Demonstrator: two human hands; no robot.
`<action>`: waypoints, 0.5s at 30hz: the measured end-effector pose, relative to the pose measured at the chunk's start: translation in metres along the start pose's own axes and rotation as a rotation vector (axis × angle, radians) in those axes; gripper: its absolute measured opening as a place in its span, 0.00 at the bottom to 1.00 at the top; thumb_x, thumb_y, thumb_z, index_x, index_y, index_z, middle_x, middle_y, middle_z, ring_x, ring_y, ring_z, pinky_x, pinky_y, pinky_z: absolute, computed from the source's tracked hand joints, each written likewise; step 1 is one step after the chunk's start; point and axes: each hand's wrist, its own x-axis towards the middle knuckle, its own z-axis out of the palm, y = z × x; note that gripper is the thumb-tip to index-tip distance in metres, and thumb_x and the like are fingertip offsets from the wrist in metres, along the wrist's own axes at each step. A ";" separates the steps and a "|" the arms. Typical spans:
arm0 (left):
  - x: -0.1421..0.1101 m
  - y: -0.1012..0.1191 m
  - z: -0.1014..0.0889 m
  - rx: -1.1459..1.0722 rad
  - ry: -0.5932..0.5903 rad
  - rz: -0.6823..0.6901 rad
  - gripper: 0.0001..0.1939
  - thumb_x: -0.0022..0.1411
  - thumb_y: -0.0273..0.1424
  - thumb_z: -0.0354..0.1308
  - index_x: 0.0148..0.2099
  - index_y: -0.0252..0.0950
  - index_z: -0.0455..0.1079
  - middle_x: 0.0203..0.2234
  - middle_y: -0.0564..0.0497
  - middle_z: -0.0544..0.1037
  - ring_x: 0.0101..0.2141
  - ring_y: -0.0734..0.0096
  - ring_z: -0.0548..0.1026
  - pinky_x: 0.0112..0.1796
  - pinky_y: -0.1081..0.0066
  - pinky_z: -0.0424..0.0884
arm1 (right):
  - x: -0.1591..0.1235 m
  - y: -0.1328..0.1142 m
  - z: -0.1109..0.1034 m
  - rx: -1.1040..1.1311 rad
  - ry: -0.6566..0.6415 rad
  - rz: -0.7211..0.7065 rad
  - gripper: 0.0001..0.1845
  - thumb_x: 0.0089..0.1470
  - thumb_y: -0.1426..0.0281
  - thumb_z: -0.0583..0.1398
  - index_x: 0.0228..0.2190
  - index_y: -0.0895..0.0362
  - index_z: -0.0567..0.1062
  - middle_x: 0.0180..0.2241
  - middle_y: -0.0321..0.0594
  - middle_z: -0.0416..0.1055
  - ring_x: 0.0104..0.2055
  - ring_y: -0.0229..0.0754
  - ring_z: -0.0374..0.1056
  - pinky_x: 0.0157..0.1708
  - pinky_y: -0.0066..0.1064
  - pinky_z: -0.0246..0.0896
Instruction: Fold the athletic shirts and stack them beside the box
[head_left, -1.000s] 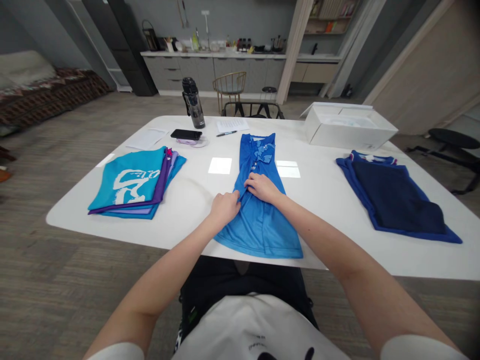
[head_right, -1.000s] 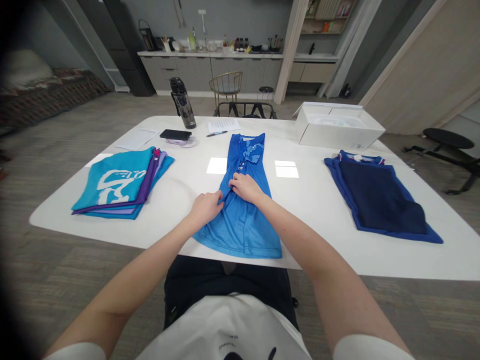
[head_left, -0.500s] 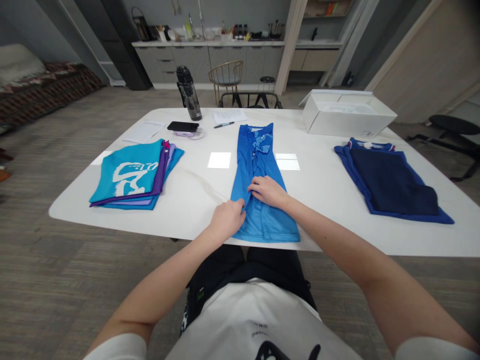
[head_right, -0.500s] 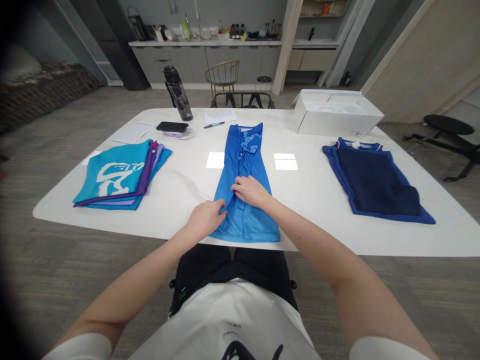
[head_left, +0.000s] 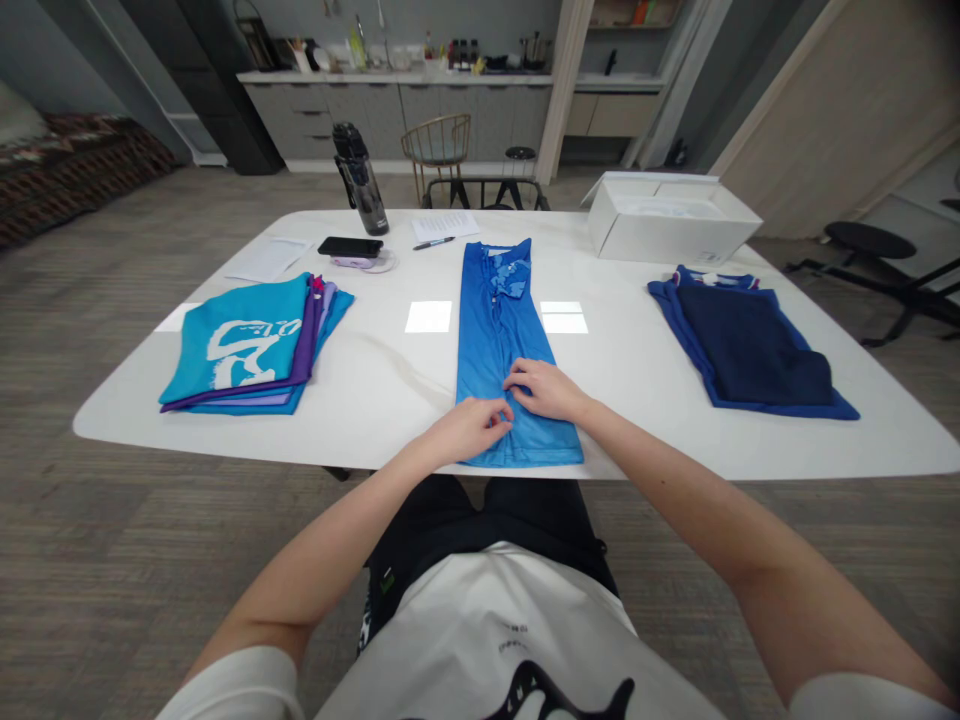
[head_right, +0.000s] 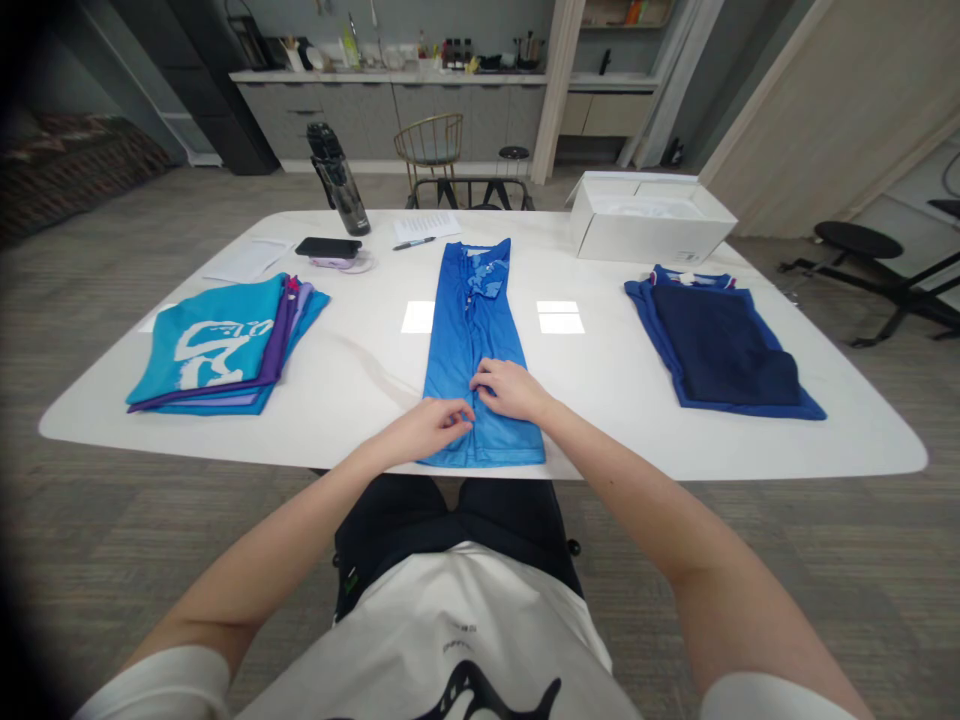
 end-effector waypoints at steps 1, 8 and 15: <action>0.002 -0.008 -0.004 0.006 0.006 0.030 0.11 0.69 0.34 0.53 0.47 0.41 0.75 0.34 0.52 0.82 0.35 0.66 0.79 0.40 0.69 0.73 | -0.001 0.000 0.002 0.009 0.003 0.010 0.13 0.64 0.70 0.56 0.43 0.53 0.81 0.43 0.43 0.72 0.45 0.46 0.69 0.45 0.36 0.60; 0.007 -0.052 -0.004 0.146 -0.016 0.178 0.10 0.69 0.32 0.56 0.49 0.41 0.75 0.44 0.49 0.79 0.45 0.64 0.76 0.51 0.67 0.70 | -0.008 -0.002 0.014 0.004 0.032 0.030 0.16 0.68 0.59 0.56 0.48 0.53 0.78 0.45 0.45 0.71 0.47 0.48 0.67 0.46 0.38 0.56; 0.001 -0.045 0.012 0.302 0.037 0.174 0.12 0.72 0.39 0.55 0.52 0.41 0.73 0.45 0.47 0.77 0.47 0.61 0.75 0.51 0.64 0.70 | -0.012 -0.001 0.013 -0.009 -0.006 0.011 0.22 0.65 0.51 0.57 0.49 0.53 0.77 0.47 0.47 0.70 0.48 0.51 0.65 0.47 0.40 0.55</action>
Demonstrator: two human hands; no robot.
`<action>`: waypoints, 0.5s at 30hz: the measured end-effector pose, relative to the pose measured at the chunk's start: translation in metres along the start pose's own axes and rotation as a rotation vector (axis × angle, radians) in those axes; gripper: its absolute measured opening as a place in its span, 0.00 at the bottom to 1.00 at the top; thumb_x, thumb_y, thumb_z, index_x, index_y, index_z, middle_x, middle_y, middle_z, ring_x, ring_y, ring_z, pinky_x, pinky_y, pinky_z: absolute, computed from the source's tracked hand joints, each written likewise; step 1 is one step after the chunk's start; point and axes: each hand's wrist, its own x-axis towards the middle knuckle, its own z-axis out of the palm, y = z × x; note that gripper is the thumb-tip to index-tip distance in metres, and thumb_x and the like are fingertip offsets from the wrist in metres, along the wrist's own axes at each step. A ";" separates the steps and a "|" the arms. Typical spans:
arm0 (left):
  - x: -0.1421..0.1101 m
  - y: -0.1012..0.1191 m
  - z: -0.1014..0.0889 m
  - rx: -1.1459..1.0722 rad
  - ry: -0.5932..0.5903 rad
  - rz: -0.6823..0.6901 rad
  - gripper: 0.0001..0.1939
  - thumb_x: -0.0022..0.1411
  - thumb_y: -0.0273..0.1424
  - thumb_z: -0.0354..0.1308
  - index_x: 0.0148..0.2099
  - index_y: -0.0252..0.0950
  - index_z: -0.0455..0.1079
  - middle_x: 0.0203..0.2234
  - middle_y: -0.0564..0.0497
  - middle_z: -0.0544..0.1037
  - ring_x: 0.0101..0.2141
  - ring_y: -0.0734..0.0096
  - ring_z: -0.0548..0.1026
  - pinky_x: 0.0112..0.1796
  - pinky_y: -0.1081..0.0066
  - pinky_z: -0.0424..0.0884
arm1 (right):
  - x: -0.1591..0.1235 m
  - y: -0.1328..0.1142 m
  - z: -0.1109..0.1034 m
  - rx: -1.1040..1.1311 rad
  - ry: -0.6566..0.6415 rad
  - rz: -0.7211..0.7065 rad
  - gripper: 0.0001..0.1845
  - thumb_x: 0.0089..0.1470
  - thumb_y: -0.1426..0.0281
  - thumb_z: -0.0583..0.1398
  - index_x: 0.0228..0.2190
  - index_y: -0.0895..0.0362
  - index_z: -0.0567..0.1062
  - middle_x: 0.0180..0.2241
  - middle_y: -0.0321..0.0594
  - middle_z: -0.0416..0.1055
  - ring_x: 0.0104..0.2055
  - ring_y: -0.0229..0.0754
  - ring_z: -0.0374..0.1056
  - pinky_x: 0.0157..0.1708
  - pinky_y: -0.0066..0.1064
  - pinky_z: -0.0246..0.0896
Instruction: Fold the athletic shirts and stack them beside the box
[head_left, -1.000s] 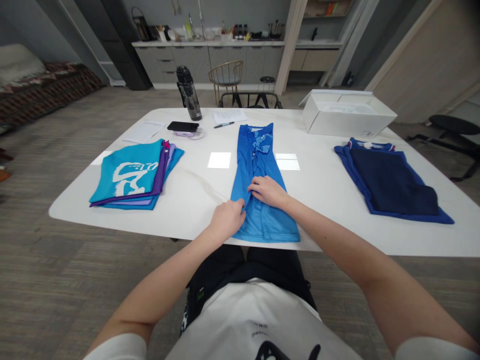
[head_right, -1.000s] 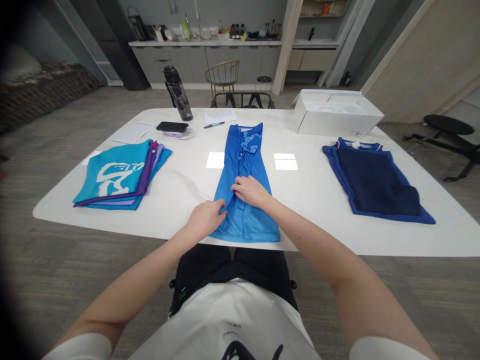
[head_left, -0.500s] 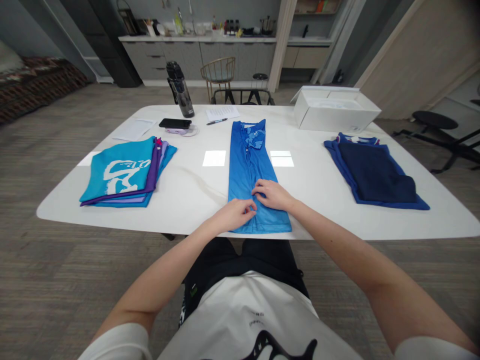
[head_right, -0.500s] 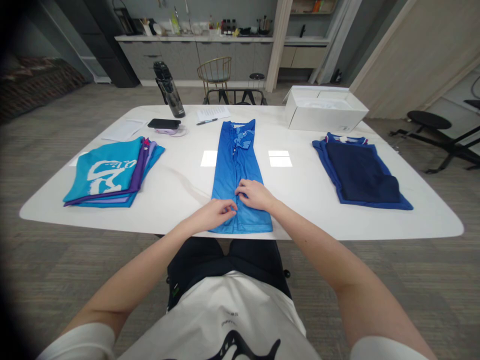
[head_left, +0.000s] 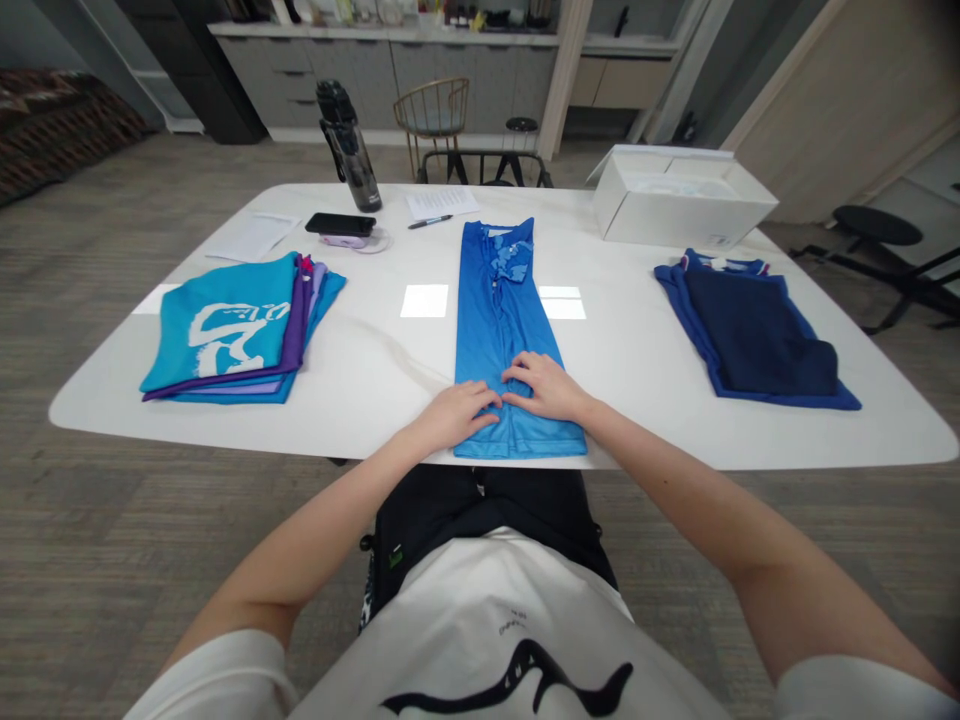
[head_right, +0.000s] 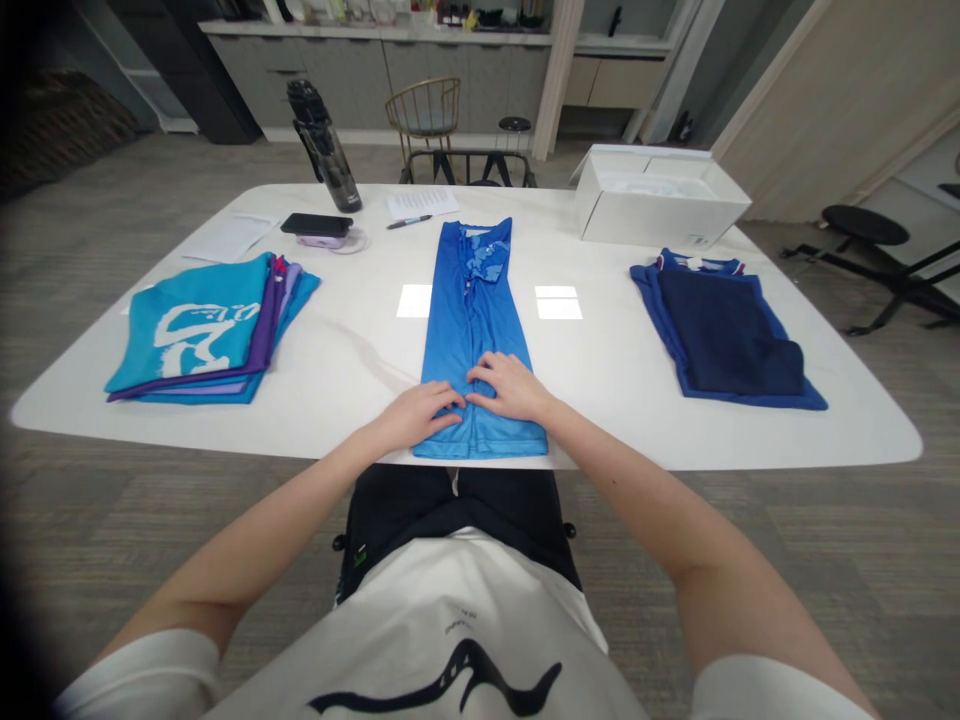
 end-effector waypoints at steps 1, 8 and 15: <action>0.000 0.003 0.000 0.025 0.000 -0.010 0.13 0.72 0.39 0.54 0.53 0.41 0.73 0.45 0.47 0.77 0.47 0.61 0.75 0.50 0.64 0.70 | -0.001 0.000 -0.001 0.002 -0.001 0.000 0.22 0.65 0.51 0.58 0.48 0.53 0.77 0.47 0.48 0.70 0.48 0.51 0.65 0.47 0.41 0.55; -0.013 0.002 -0.006 0.036 0.024 0.162 0.15 0.75 0.32 0.47 0.51 0.38 0.76 0.42 0.46 0.78 0.44 0.63 0.76 0.48 0.66 0.71 | -0.019 -0.008 -0.006 -0.018 -0.010 -0.066 0.22 0.65 0.52 0.57 0.51 0.53 0.77 0.50 0.50 0.69 0.50 0.52 0.64 0.49 0.43 0.55; -0.029 -0.012 -0.011 -0.028 0.036 0.346 0.18 0.69 0.20 0.48 0.50 0.37 0.78 0.46 0.45 0.80 0.47 0.63 0.75 0.51 0.64 0.70 | -0.040 -0.023 -0.006 -0.020 -0.002 -0.110 0.24 0.64 0.49 0.59 0.49 0.55 0.77 0.46 0.50 0.71 0.46 0.51 0.65 0.47 0.42 0.55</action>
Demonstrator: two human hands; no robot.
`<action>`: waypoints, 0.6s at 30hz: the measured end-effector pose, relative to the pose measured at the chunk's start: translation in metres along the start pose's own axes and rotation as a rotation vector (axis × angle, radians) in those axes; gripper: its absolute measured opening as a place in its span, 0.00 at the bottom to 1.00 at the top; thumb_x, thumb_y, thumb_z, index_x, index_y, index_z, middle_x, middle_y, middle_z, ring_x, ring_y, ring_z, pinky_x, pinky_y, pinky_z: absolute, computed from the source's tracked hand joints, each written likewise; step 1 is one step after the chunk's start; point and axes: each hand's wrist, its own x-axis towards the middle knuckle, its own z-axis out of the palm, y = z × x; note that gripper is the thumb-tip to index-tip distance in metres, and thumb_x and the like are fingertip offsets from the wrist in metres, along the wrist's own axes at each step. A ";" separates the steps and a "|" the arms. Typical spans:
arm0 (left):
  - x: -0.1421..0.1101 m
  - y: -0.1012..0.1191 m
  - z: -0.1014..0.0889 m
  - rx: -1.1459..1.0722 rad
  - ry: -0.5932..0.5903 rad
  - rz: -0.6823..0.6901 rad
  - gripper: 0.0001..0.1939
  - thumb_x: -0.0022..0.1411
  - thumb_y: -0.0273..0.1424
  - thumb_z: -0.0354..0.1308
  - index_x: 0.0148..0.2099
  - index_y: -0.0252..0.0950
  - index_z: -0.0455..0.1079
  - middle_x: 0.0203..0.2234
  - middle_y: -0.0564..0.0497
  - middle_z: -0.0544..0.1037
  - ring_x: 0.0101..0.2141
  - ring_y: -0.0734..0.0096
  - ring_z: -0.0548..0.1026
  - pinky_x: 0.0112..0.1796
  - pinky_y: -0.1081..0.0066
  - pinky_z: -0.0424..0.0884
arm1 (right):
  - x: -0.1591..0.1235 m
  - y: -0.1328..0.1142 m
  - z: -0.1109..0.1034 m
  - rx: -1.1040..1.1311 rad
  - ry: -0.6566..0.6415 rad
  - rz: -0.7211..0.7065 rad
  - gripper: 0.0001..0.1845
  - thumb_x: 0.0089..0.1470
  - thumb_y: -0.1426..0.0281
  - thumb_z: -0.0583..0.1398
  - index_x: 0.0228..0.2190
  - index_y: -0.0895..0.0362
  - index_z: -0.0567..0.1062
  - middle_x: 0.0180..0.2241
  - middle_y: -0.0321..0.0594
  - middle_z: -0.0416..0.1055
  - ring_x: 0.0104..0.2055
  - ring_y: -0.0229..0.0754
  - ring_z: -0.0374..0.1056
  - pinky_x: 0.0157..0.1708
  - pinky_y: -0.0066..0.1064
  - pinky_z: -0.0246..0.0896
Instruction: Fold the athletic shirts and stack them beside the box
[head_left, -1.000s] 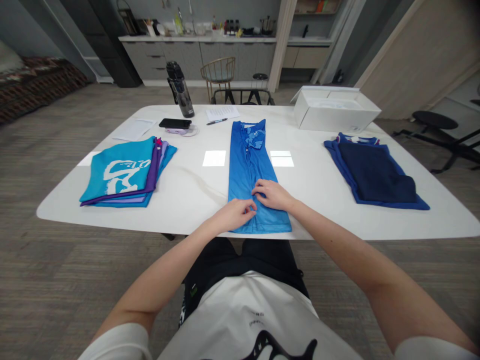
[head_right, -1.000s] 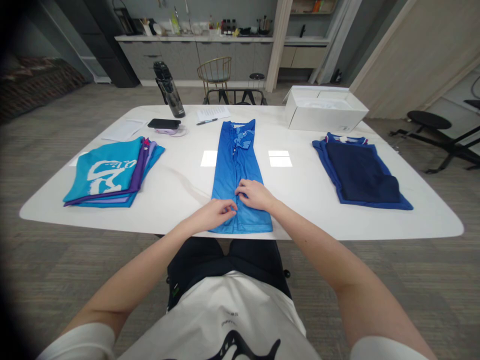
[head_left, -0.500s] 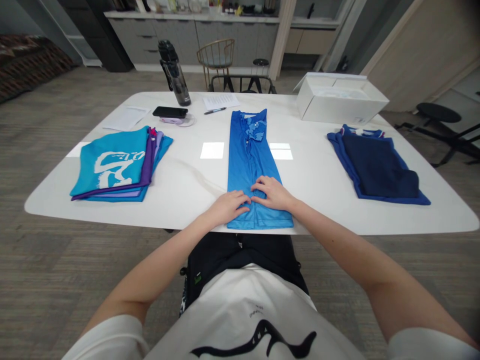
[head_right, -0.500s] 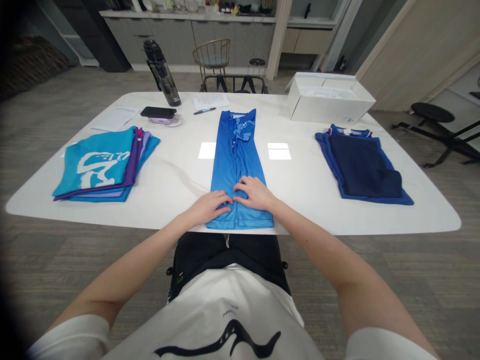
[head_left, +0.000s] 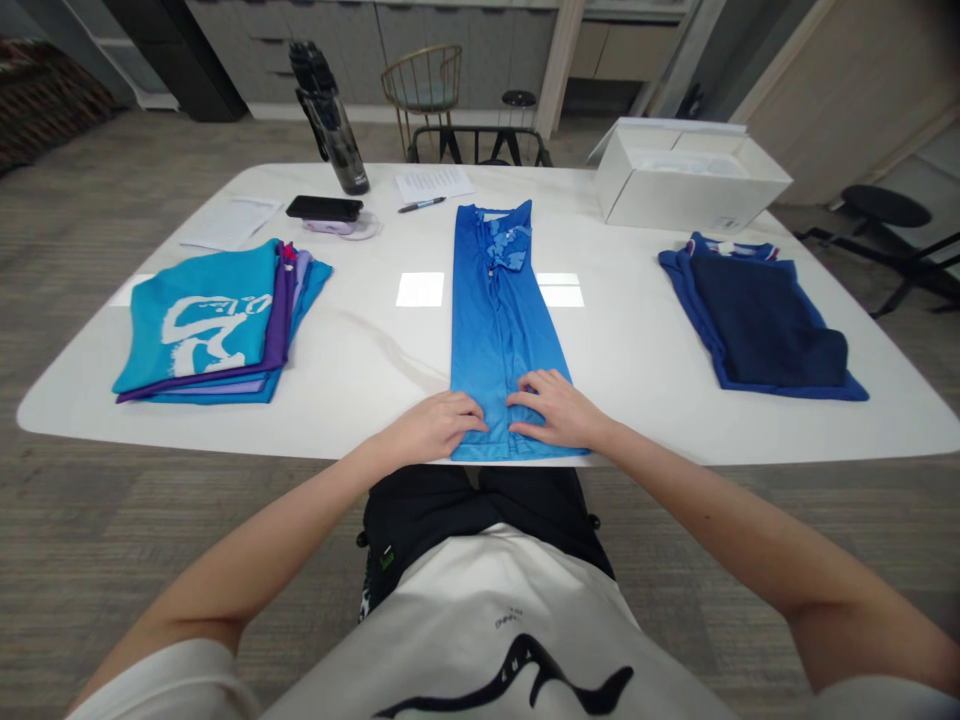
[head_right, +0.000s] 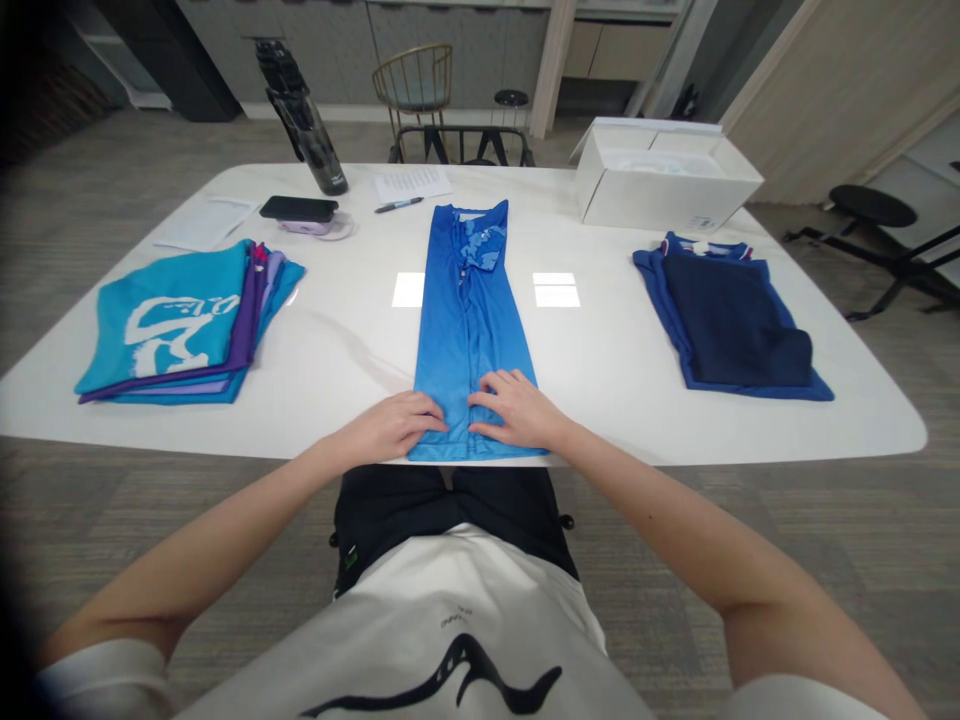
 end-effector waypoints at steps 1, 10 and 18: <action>0.000 0.001 -0.001 -0.001 0.000 -0.009 0.16 0.71 0.23 0.49 0.49 0.37 0.78 0.45 0.45 0.80 0.47 0.64 0.75 0.50 0.64 0.70 | -0.001 -0.003 -0.001 0.011 0.003 0.011 0.24 0.63 0.49 0.59 0.46 0.56 0.77 0.44 0.49 0.71 0.45 0.50 0.66 0.46 0.41 0.55; 0.013 0.026 -0.001 0.080 -0.062 -0.063 0.17 0.70 0.45 0.57 0.46 0.37 0.77 0.40 0.47 0.79 0.40 0.63 0.75 0.43 0.65 0.66 | -0.018 -0.028 -0.012 0.050 -0.156 -0.013 0.17 0.65 0.55 0.60 0.39 0.56 0.77 0.35 0.42 0.75 0.37 0.45 0.70 0.39 0.35 0.54; 0.020 0.048 0.008 0.174 -0.093 -0.122 0.10 0.68 0.39 0.59 0.41 0.37 0.75 0.35 0.49 0.78 0.38 0.62 0.75 0.40 0.65 0.65 | -0.023 -0.035 -0.003 0.059 -0.079 0.024 0.16 0.69 0.58 0.57 0.37 0.57 0.76 0.32 0.41 0.75 0.36 0.45 0.70 0.38 0.34 0.56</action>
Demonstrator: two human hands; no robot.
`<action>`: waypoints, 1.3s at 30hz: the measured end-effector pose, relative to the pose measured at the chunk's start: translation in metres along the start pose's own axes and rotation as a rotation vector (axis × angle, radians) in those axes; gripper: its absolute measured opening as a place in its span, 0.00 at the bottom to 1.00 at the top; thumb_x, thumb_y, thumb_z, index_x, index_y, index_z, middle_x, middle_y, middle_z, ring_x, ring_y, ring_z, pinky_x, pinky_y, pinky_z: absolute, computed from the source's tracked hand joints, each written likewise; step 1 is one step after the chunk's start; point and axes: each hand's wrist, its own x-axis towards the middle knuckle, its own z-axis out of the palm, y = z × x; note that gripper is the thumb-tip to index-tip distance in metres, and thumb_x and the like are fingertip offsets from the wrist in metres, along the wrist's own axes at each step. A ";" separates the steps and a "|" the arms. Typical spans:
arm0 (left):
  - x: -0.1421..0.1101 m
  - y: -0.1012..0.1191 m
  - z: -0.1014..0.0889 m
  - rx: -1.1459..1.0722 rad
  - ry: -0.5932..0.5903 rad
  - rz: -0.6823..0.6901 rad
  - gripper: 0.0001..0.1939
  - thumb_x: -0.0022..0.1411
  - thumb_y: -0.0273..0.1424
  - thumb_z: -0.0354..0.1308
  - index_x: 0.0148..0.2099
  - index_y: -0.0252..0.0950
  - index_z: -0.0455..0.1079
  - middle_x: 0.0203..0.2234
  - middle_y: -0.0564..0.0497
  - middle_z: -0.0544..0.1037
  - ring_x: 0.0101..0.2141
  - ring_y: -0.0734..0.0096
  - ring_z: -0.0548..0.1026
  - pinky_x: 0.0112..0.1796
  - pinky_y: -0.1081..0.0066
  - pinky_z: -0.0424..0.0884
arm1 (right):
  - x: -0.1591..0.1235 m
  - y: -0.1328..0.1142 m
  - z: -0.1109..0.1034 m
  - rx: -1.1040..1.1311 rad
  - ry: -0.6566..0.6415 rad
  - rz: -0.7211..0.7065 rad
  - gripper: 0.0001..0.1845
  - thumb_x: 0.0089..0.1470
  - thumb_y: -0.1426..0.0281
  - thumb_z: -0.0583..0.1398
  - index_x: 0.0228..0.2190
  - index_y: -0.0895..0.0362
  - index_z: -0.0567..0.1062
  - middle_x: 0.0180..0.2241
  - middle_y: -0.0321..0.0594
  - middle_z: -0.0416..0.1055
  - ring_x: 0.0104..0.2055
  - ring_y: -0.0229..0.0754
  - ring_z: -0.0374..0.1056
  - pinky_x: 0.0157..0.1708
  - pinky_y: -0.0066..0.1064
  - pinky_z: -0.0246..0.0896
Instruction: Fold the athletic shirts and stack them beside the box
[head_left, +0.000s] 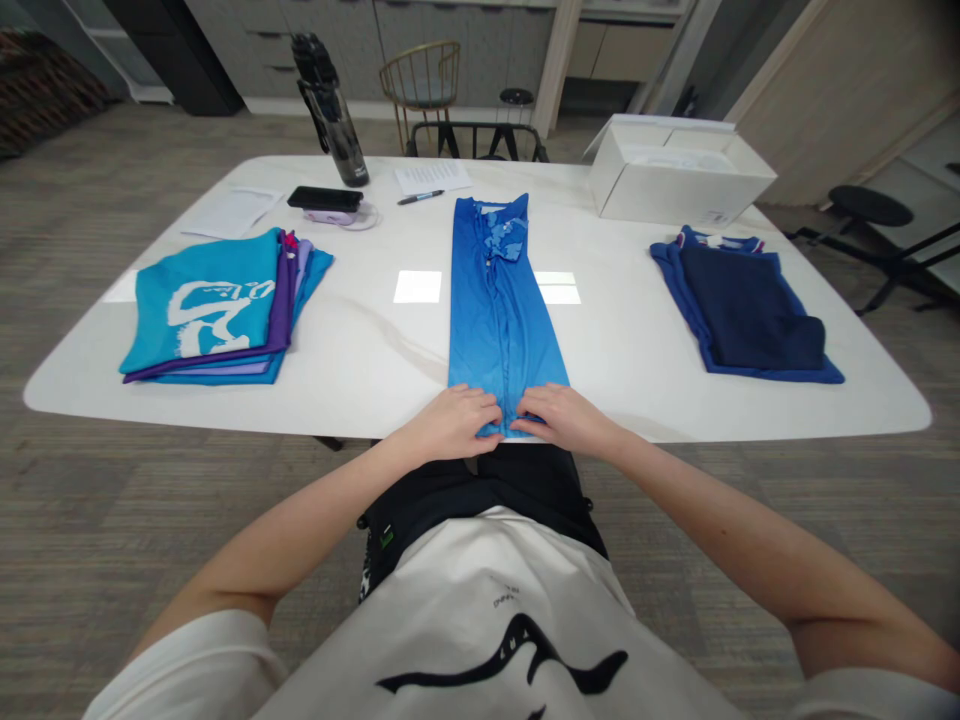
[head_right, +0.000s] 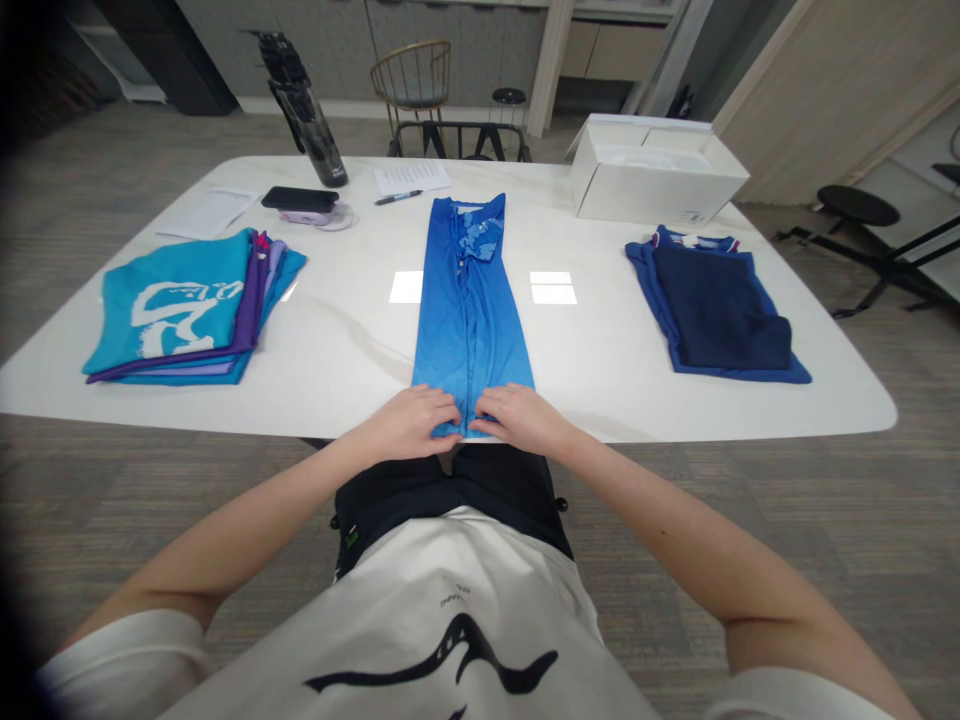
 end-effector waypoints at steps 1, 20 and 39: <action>0.000 0.002 0.000 0.002 0.007 -0.010 0.11 0.67 0.40 0.60 0.42 0.38 0.75 0.36 0.48 0.78 0.38 0.62 0.75 0.40 0.65 0.65 | -0.001 -0.001 0.001 0.004 -0.001 -0.002 0.16 0.68 0.58 0.57 0.36 0.56 0.76 0.32 0.41 0.75 0.36 0.45 0.70 0.38 0.34 0.56; -0.005 0.020 0.008 -0.195 0.086 0.005 0.12 0.74 0.33 0.50 0.44 0.38 0.75 0.37 0.48 0.78 0.41 0.65 0.76 0.45 0.66 0.70 | -0.010 -0.016 0.002 0.201 0.045 0.034 0.08 0.65 0.66 0.61 0.36 0.55 0.79 0.35 0.41 0.77 0.38 0.43 0.73 0.40 0.32 0.62; -0.006 -0.072 -0.026 -0.460 -0.100 0.082 0.24 0.58 0.13 0.50 0.44 0.40 0.81 0.45 0.47 0.81 0.49 0.66 0.77 0.53 0.68 0.70 | -0.026 0.098 -0.048 0.318 -0.130 0.106 0.12 0.64 0.67 0.60 0.38 0.50 0.86 0.41 0.44 0.71 0.43 0.45 0.69 0.47 0.37 0.64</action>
